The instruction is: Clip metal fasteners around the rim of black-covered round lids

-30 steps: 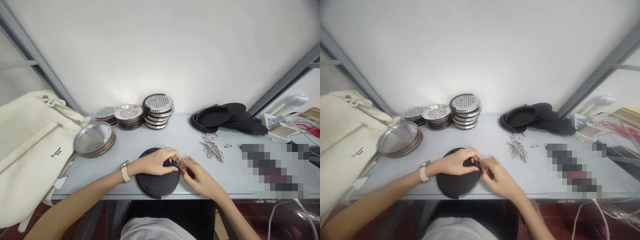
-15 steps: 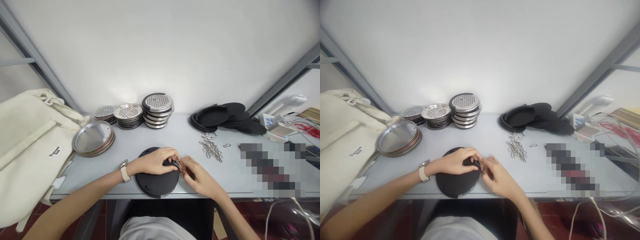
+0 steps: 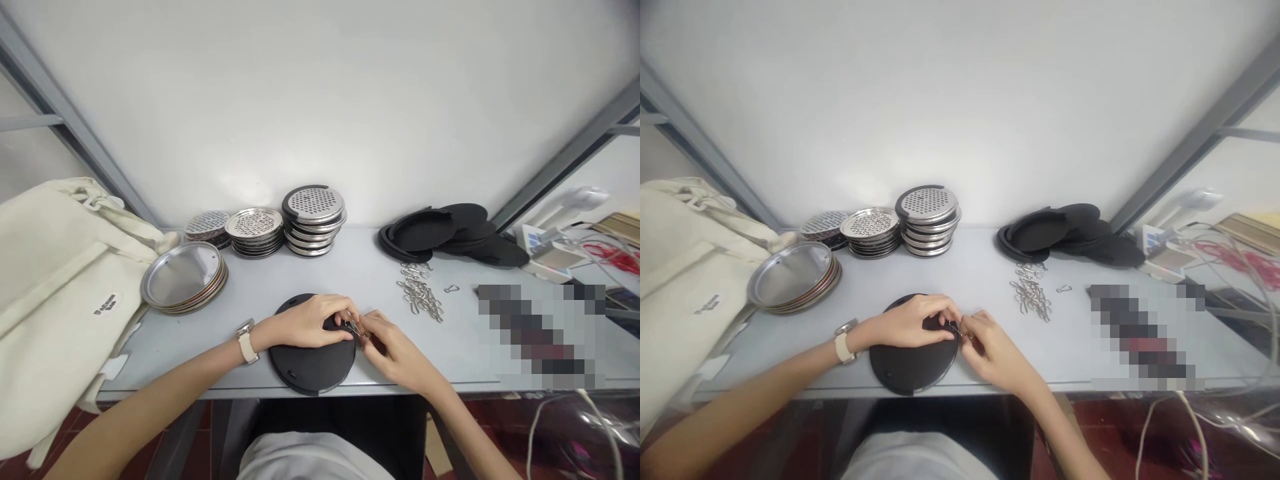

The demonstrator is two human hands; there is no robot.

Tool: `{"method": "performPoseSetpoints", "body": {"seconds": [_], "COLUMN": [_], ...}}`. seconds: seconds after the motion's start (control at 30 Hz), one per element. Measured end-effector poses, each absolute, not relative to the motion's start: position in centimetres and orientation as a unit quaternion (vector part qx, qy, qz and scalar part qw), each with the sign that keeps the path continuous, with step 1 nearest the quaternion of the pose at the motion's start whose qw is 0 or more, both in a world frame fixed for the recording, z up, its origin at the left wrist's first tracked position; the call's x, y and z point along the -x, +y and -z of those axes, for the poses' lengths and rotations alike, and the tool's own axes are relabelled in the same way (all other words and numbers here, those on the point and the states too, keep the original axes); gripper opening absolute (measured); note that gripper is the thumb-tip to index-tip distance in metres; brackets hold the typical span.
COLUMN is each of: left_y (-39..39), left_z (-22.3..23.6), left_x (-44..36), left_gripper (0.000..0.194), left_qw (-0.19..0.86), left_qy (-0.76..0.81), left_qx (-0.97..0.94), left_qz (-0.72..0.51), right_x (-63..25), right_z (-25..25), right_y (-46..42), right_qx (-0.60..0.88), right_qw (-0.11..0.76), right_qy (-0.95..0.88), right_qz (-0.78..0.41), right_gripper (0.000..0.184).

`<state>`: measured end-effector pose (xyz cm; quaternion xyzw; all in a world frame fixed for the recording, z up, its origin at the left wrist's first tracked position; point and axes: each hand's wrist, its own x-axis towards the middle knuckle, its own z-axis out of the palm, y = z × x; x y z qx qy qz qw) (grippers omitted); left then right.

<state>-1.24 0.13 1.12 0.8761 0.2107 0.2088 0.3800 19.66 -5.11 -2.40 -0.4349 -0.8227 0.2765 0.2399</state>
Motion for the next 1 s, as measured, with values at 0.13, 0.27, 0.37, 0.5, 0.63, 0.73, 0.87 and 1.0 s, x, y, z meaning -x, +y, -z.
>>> {"method": "performPoseSetpoints", "body": {"seconds": [0.13, 0.27, 0.37, 0.5, 0.63, 0.73, 0.87, 1.0], "left_y": [0.15, 0.1, 0.04, 0.04, 0.09, 0.1, 0.09, 0.1], "left_z": [-1.01, -0.98, -1.03, -1.02, -0.94, -0.84, -0.75, -0.72], "left_x": [1.28, 1.26, 1.22, 1.18, 1.13, 1.14, 1.22, 1.25], "left_gripper": [0.023, 0.025, 0.024, 0.02, 0.02, 0.023, 0.037, 0.038], "left_qw": [0.379, 0.374, 0.366, 0.369, 0.375, 0.38, 0.394, 0.391], "left_qy": [0.21, 0.207, 0.209, 0.215, 0.221, 0.227, 0.233, 0.231], "left_qx": [-0.878, -0.881, -0.884, -0.879, -0.874, -0.87, -0.864, -0.866], "left_qz": [-0.203, -0.201, -0.202, -0.211, -0.217, -0.217, -0.211, -0.208], "right_x": [-19.78, -19.87, -19.88, -19.86, -19.63, -19.44, -19.39, -19.36], "right_z": [2.61, 2.64, 2.48, 2.2, 1.97, 1.89, 1.9, 1.91], "right_y": [-5.04, -4.87, -4.82, -4.88, -4.91, -4.88, -4.8, -4.73], "right_qx": [0.45, 0.451, 0.437, 0.421, 0.421, 0.423, 0.423, 0.428], "right_qw": [0.255, 0.261, 0.259, 0.253, 0.247, 0.242, 0.24, 0.238], "right_qy": [-0.805, -0.8, -0.809, -0.819, -0.824, -0.825, -0.824, -0.822], "right_qz": [-0.292, -0.298, -0.295, -0.295, -0.288, -0.287, -0.292, -0.292], "right_gripper": [0.018, 0.019, 0.019, 0.02, 0.021, 0.023, 0.026, 0.029]}}
